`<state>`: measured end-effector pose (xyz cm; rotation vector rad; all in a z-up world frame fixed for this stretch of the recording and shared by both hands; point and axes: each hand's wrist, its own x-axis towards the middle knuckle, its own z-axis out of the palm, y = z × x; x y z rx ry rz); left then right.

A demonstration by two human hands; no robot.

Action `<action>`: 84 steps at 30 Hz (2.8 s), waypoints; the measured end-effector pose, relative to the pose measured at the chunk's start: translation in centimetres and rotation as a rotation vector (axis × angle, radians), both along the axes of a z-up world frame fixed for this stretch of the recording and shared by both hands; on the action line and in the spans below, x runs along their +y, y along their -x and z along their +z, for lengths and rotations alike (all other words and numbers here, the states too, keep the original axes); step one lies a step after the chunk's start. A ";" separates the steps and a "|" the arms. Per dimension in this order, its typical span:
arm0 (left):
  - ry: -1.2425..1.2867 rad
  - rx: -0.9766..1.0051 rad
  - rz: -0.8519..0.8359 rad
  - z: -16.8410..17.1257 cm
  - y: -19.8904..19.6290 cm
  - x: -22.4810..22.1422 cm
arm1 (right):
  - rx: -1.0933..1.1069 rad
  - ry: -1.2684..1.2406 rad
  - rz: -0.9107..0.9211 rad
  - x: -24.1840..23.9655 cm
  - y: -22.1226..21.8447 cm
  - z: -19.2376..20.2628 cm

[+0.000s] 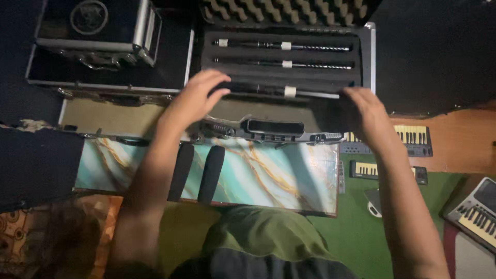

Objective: The person places microphone parts and foam padding into a hard-shell protective case, closes it, and then picks up a small synthesizer from the floor.

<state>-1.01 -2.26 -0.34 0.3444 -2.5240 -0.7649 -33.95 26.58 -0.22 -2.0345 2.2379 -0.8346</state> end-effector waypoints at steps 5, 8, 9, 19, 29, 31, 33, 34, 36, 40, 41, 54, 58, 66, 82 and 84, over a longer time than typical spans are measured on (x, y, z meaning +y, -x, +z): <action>0.117 -0.036 0.074 -0.5 1.5 -1.9 | 0.147 0.023 -0.019 -4.0 2.5 -1.7; 0.118 -0.065 0.090 -0.6 1.9 -2.0 | 0.113 0.071 -0.030 -4.5 2.6 -2.4; 0.108 -0.076 0.093 -0.7 1.9 -2.0 | 0.096 0.089 -0.029 -4.5 2.6 -2.6; 0.152 -0.120 0.196 -1.7 1.5 -0.9 | 0.177 0.029 -0.109 -3.6 2.0 -3.4; 0.245 -0.212 0.137 -4.0 0.6 -1.1 | 0.174 0.048 -0.145 -3.1 0.5 -3.8; 0.241 -0.216 0.141 -4.3 0.6 -0.8 | 0.148 0.057 -0.145 -3.2 0.8 -4.1; 0.209 -0.203 0.166 -4.1 0.4 -0.5 | 0.120 0.052 -0.134 -3.5 1.0 -4.1; 0.195 -0.203 0.168 -3.8 0.4 -0.4 | 0.133 0.040 -0.133 -3.7 1.0 -3.9; 0.173 -0.205 0.167 -2.7 0.5 -0.2 | 0.157 0.022 -0.138 -3.5 0.4 -3.2; 0.168 -0.183 0.179 0.2 0.1 1.6 | 0.036 0.116 -0.122 -2.0 -2.1 -0.1; 0.142 -0.140 0.189 1.0 -0.4 2.7 | -0.001 0.118 -0.136 -1.3 -3.3 0.7; -0.239 0.289 0.131 4.4 -7.7 19.8 | -0.836 0.397 -0.277 9.1 -20.5 0.7; -0.253 0.298 0.074 4.2 -8.7 19.6 | -0.925 0.360 -0.366 10.6 -22.0 -0.7; -0.164 0.276 0.101 3.4 -10.1 18.7 | -0.881 0.320 -0.324 10.8 -23.2 -0.8; -0.134 0.258 0.653 0.5 -14.9 24.1 | -0.736 -0.014 0.191 3.1 -20.8 -2.0; -0.144 0.229 0.731 -0.2 -15.5 24.9 | -0.626 -0.071 0.248 1.5 -20.9 -2.5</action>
